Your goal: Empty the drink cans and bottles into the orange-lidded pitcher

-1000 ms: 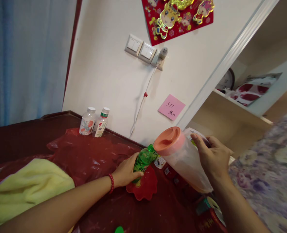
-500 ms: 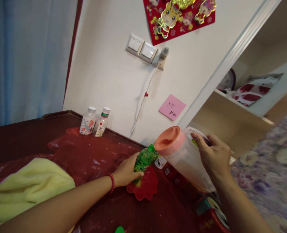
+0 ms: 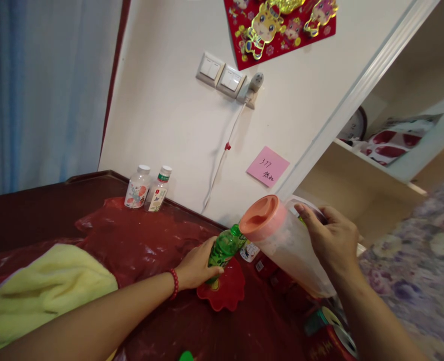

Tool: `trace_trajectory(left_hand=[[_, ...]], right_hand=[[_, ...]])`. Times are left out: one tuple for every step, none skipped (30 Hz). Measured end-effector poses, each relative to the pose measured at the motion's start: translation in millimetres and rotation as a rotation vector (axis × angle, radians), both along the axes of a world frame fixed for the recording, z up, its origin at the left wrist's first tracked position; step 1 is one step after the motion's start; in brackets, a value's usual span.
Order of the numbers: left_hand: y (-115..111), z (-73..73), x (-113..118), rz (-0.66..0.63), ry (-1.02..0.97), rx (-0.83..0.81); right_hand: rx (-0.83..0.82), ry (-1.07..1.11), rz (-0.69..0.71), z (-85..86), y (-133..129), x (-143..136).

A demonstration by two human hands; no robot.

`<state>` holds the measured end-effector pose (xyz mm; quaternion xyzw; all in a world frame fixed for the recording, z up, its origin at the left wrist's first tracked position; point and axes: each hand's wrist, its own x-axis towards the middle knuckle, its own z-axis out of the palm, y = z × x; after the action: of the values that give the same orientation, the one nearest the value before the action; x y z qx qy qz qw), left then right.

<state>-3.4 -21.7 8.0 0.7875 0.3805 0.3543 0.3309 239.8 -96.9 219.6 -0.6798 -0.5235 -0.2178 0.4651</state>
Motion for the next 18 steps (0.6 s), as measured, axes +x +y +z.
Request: trace_trajectory(left_hand=[[-0.1,0.1,-0.4,-0.001,-0.001,0.001],[-0.2,0.1,-0.8,-0.004,-0.002,0.001],[-0.3,0.1,-1.1,-0.007,-0.005,0.002],[-0.3,0.1,-1.2,-0.011,-0.007,0.003],[-0.4,0.1,-1.3,-0.015,-0.009,0.005],[-0.4,0.2,-1.2,-0.017,-0.01,0.007],[-0.5,0.3,-1.1,-0.017,-0.009,0.009],[-0.5,0.5,-0.9,-0.015,-0.007,0.01],[-0.5,0.5,-0.8,-0.013,-0.005,0.009],[-0.5,0.5,-0.6,-0.012,-0.006,0.007],[-0.4,0.3,-0.5,-0.012,-0.009,0.005],[-0.2,0.0,-0.4,-0.013,-0.013,0.004],[0.0,-0.4,-0.2,-0.014,-0.017,0.004],[0.3,-0.9,-0.1,-0.016,-0.02,0.005],[0.6,-1.3,0.0,-0.016,-0.021,0.008],[0.9,-1.7,0.1,-0.017,-0.021,0.011],[1.2,-1.9,0.2,-0.016,-0.021,0.014],[1.3,-2.0,0.2,-0.015,-0.021,0.017]], right_hand=[[-0.002,0.0,0.0,0.2,0.2,-0.4],[-0.005,0.0,0.0,0.4,0.3,-0.9],[-0.008,0.0,0.001,0.7,0.4,-1.3],[-0.011,0.0,0.003,1.0,0.3,-1.8],[-0.013,-0.001,0.002,1.3,0.3,-2.2],[-0.012,-0.002,-0.001,1.7,0.2,-2.5],[-0.011,-0.003,-0.003,2.1,0.1,-2.7],[-0.011,-0.004,-0.005,2.4,0.1,-2.8],[-0.01,-0.004,-0.006,2.6,0.0,-2.8],[-0.011,-0.004,-0.005,2.7,0.0,-2.7],[-0.013,-0.002,-0.003,2.8,-0.1,-2.6],[-0.015,0.0,-0.002,2.8,-0.3,-2.6],[-0.018,0.002,-0.001,2.8,-0.4,-2.6],[-0.02,0.005,-0.001,2.8,-0.5,-2.7],[-0.022,0.008,-0.002,2.7,-0.5,-2.9],[-0.024,0.009,-0.003,2.8,-0.5,-3.3],[-0.026,0.011,-0.003,2.9,-0.3,-3.6],[-0.026,0.012,-0.006,3.0,0.0,-4.0]])
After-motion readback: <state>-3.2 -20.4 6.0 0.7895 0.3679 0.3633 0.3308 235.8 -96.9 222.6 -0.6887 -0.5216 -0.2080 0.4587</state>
